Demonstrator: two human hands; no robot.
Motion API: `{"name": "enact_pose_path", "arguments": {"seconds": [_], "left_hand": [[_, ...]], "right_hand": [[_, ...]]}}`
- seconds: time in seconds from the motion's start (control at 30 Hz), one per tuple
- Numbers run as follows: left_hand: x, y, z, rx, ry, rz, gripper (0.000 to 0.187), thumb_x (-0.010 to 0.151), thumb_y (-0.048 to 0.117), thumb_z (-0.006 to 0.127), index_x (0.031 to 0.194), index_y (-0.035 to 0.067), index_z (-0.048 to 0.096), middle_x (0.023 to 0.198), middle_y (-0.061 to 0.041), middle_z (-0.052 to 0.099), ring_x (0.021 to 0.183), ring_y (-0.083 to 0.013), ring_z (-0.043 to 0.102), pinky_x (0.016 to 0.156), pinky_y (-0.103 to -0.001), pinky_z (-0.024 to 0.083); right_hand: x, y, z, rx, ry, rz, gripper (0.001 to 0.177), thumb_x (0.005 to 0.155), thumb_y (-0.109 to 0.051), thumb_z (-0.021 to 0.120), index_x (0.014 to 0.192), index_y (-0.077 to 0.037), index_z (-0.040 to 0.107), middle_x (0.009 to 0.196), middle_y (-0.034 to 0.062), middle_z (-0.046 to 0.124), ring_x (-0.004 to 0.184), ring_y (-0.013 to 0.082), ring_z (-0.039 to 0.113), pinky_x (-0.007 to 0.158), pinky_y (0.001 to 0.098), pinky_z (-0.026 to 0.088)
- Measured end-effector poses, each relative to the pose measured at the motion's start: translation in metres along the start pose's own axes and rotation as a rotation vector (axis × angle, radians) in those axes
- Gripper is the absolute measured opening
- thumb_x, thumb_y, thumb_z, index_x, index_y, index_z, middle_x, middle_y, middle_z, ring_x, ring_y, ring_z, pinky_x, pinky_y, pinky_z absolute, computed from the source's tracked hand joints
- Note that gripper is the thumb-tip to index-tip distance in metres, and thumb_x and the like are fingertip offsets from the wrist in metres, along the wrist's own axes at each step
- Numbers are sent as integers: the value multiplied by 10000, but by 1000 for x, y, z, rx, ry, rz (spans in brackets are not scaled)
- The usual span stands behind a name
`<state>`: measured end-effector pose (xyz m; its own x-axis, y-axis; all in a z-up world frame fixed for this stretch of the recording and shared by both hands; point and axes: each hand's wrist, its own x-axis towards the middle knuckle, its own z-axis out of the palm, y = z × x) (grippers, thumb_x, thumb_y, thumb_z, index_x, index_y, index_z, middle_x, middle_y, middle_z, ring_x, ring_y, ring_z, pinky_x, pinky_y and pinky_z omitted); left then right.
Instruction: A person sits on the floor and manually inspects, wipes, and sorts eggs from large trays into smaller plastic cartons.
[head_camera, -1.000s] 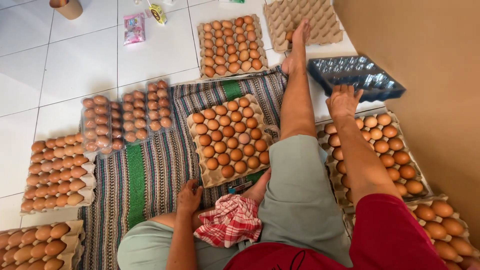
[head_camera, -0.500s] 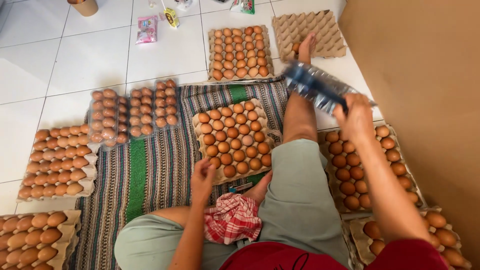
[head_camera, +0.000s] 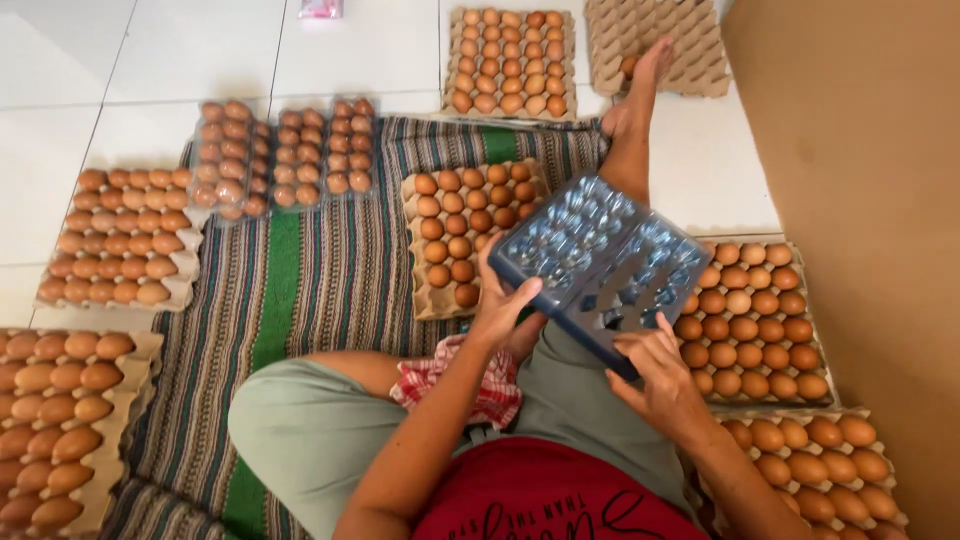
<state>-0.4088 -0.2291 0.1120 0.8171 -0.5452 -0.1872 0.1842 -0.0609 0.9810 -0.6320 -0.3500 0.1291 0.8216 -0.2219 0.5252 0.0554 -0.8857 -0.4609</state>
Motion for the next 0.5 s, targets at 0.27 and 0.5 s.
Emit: {"name": "enact_pose_path", "arguments": {"seconds": [0.27, 0.5], "left_hand": [[0, -44, -6, -305, -245, 395, 921, 821, 181, 871, 1547, 106, 310, 1455, -251, 453, 1302, -293, 482, 1034, -440, 520], [-7, -33, -1, -404, -352, 424, 934, 839, 110, 854, 1575, 125, 278, 1474, -175, 451, 1315, -215, 495, 1054, -365, 525]], "right_hand": [[-1, 19, 19, 48, 114, 140, 227, 824, -281, 832, 791, -149, 650, 911, 16, 672, 869, 266, 681, 897, 383, 531], [62, -15, 19, 187, 27, 80, 285, 873, -150, 746, 1158, -149, 750, 1201, 72, 735, 1153, 330, 643, 976, 439, 484]]}}
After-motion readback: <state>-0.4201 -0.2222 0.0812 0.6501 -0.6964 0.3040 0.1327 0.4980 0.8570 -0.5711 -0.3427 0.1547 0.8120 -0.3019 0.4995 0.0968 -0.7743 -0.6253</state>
